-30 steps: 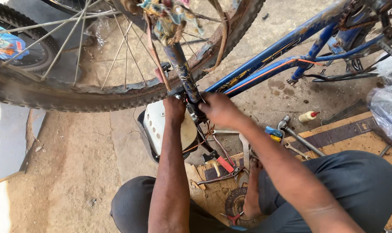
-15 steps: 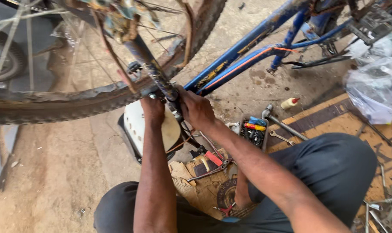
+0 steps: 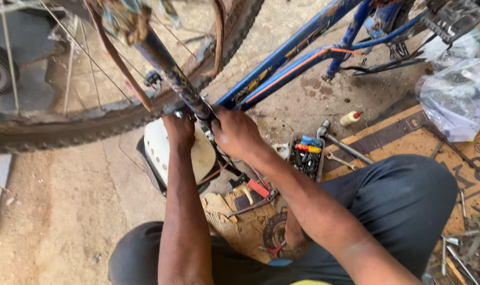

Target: The person is repairing a bicycle's rear brake assembly. They use a wrench to tighten bolts on the brake caliper and adjust the brake cable tension. The person also uses pliers to manipulate the cable and a screwdriver to adjust the brake arm. The task involves repeated tightening and adjustment of the brake components.

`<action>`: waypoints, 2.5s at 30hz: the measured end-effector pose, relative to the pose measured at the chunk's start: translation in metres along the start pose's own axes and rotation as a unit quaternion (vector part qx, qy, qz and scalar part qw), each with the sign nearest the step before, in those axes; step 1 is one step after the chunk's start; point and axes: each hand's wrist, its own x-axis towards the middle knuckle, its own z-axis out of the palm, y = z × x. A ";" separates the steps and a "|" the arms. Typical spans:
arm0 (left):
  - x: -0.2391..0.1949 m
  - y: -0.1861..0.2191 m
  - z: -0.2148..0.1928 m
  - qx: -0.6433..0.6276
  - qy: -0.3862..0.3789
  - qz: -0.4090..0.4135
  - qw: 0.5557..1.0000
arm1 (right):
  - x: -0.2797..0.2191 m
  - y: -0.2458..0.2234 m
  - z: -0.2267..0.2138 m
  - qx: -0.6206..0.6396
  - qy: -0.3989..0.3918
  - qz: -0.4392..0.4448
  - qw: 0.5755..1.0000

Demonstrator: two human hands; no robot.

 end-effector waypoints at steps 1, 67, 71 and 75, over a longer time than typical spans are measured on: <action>-0.002 0.002 -0.002 0.009 -0.006 0.004 1.000 | 0.000 0.004 -0.001 -0.020 -0.002 -0.024 1.000; -0.002 -0.005 0.010 0.124 -0.061 -0.052 0.989 | 0.002 0.047 0.021 -0.156 0.041 -0.173 0.972; 0.004 -0.010 0.015 0.214 -0.047 0.007 0.976 | 0.034 0.023 -0.013 -0.031 -0.184 0.041 0.982; 0.000 -0.013 0.020 0.173 -0.059 0.001 0.983 | 0.028 0.018 -0.044 0.072 -0.164 0.020 0.984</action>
